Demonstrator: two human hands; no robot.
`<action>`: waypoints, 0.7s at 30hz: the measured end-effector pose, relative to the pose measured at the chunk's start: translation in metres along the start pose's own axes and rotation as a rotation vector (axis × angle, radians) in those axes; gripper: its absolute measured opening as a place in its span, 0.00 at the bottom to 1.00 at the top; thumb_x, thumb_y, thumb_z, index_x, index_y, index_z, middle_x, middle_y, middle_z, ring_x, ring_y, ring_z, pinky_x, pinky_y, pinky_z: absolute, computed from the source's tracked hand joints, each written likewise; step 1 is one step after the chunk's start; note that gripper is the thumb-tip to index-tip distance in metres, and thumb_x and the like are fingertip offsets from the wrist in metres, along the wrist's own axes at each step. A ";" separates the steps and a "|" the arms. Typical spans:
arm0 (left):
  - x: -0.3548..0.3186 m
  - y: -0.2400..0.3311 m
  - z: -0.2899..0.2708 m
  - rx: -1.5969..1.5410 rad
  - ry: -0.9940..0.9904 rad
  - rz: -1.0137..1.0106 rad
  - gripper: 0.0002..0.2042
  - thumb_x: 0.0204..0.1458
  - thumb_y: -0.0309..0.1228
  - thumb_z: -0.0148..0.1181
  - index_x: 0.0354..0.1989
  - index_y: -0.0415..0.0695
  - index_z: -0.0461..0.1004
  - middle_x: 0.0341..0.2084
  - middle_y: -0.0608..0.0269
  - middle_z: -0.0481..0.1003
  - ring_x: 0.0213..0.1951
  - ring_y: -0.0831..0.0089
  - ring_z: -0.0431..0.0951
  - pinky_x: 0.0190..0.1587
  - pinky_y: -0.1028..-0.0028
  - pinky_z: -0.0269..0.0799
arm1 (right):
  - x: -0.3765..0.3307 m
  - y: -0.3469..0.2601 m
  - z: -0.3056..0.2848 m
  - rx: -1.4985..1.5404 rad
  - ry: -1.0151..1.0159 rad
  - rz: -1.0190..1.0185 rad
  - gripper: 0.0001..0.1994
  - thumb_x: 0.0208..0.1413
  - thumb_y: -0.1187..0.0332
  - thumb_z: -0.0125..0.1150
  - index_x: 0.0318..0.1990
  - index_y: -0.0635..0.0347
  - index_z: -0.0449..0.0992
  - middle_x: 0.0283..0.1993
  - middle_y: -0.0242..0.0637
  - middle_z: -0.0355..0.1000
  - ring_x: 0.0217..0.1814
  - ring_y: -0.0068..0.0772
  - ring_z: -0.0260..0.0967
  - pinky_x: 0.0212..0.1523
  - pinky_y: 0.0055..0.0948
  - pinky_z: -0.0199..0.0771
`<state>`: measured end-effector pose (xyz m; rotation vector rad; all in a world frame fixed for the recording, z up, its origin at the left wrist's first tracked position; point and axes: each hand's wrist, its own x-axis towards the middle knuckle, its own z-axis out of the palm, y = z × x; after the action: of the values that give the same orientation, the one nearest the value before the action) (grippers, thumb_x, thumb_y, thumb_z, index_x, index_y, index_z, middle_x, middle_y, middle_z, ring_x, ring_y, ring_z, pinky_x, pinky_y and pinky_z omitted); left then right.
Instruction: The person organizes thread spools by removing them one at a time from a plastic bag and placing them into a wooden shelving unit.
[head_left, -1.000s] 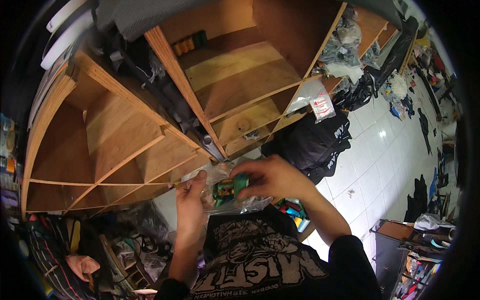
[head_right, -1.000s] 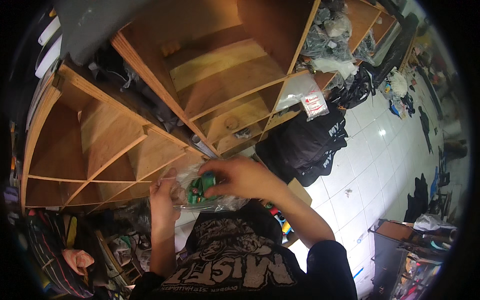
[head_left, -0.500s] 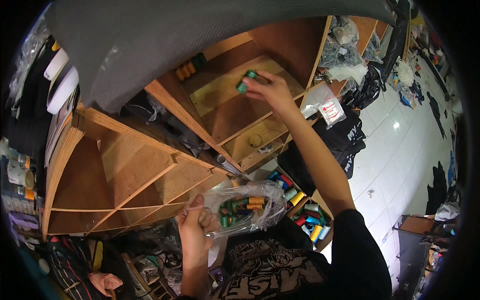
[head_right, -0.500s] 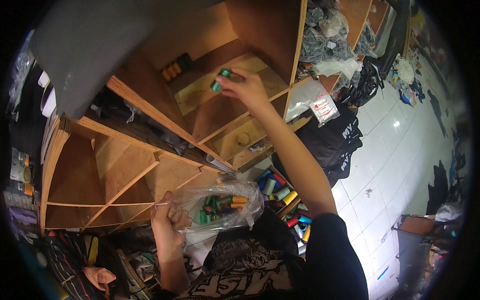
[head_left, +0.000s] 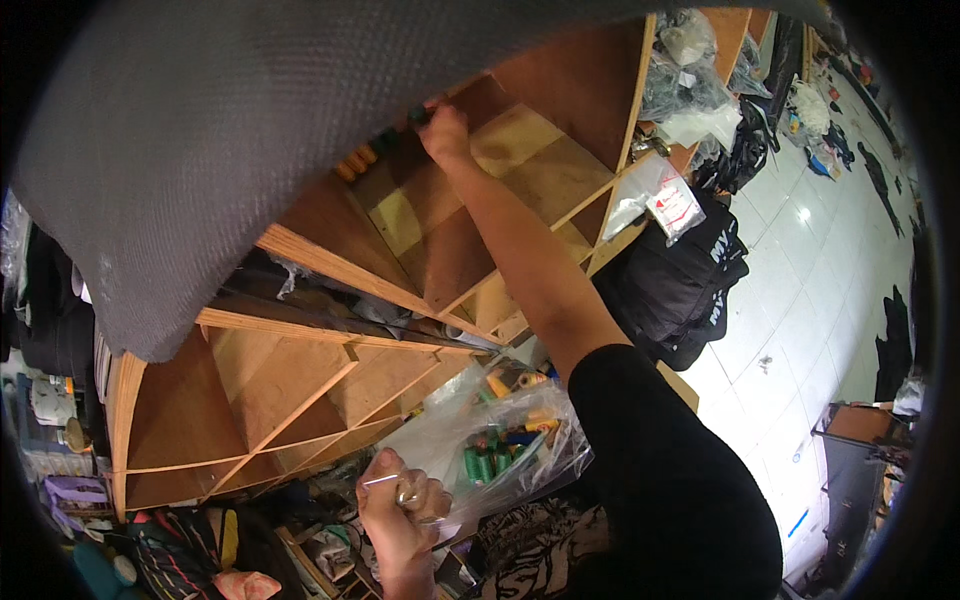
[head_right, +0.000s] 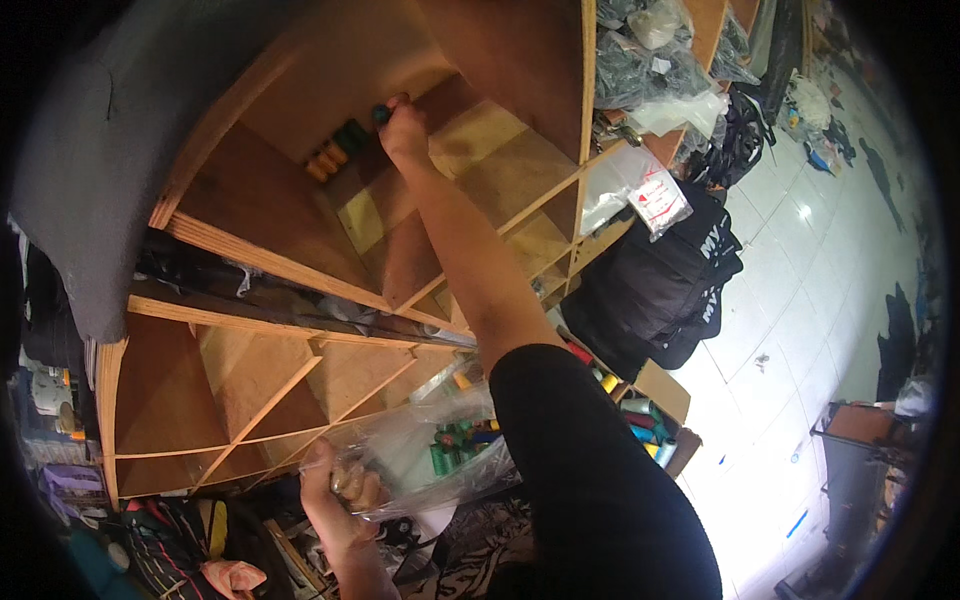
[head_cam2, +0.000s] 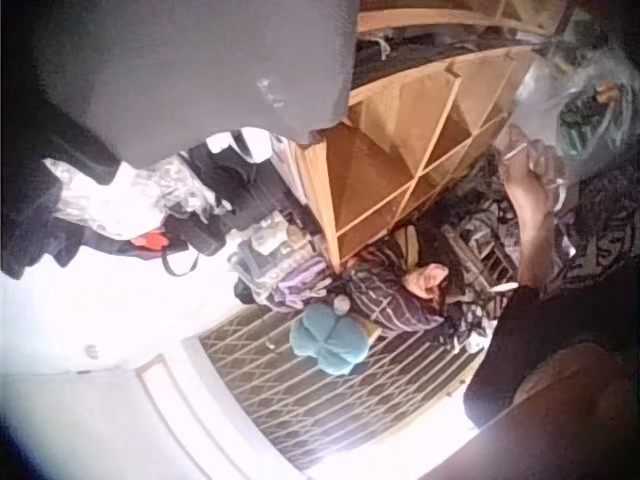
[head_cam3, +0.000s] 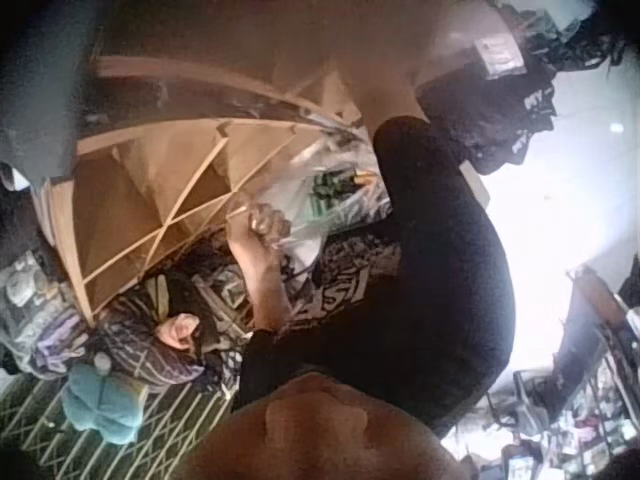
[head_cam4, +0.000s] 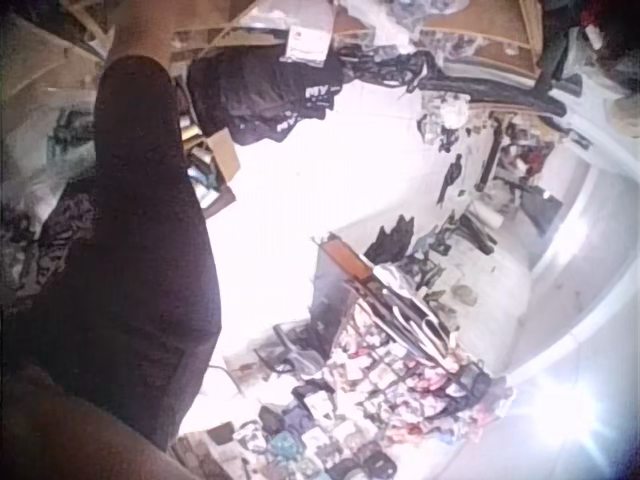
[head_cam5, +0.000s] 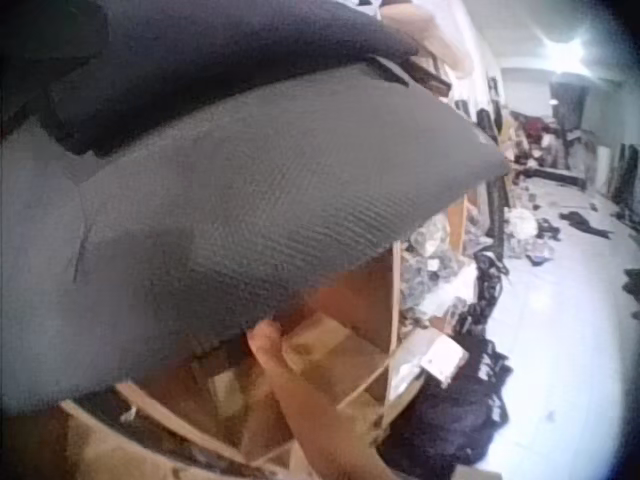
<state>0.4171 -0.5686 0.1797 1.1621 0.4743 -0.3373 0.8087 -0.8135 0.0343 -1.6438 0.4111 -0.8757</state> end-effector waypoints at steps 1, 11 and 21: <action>-0.002 -0.006 0.008 0.019 -0.079 -0.034 0.15 0.52 0.42 0.52 0.18 0.51 0.58 0.06 0.76 0.51 0.06 0.83 0.47 0.08 0.80 0.43 | 0.043 0.039 -0.023 0.082 0.121 -0.035 0.17 0.39 0.76 0.61 0.40 0.58 0.67 0.35 0.46 0.72 0.42 0.45 0.70 0.41 0.35 0.70; 0.005 0.003 -0.017 0.009 0.092 0.011 0.18 0.55 0.36 0.47 0.14 0.49 0.53 0.05 0.73 0.47 0.08 0.81 0.44 0.11 0.77 0.38 | -0.001 0.002 0.039 -0.077 0.020 -0.101 0.11 0.44 0.78 0.54 0.38 0.58 0.73 0.36 0.48 0.72 0.42 0.47 0.70 0.41 0.37 0.70; 0.009 0.000 -0.042 -0.041 -0.019 0.036 0.15 0.54 0.41 0.48 0.19 0.48 0.61 0.06 0.73 0.50 0.06 0.81 0.46 0.08 0.78 0.39 | 0.006 0.026 0.044 -0.136 -0.046 -0.076 0.14 0.46 0.76 0.50 0.42 0.58 0.73 0.41 0.48 0.71 0.46 0.49 0.68 0.44 0.36 0.71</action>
<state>0.4175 -0.5293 0.1615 1.1254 0.4412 -0.3057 0.8493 -0.7949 0.0098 -1.8115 0.3850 -0.8801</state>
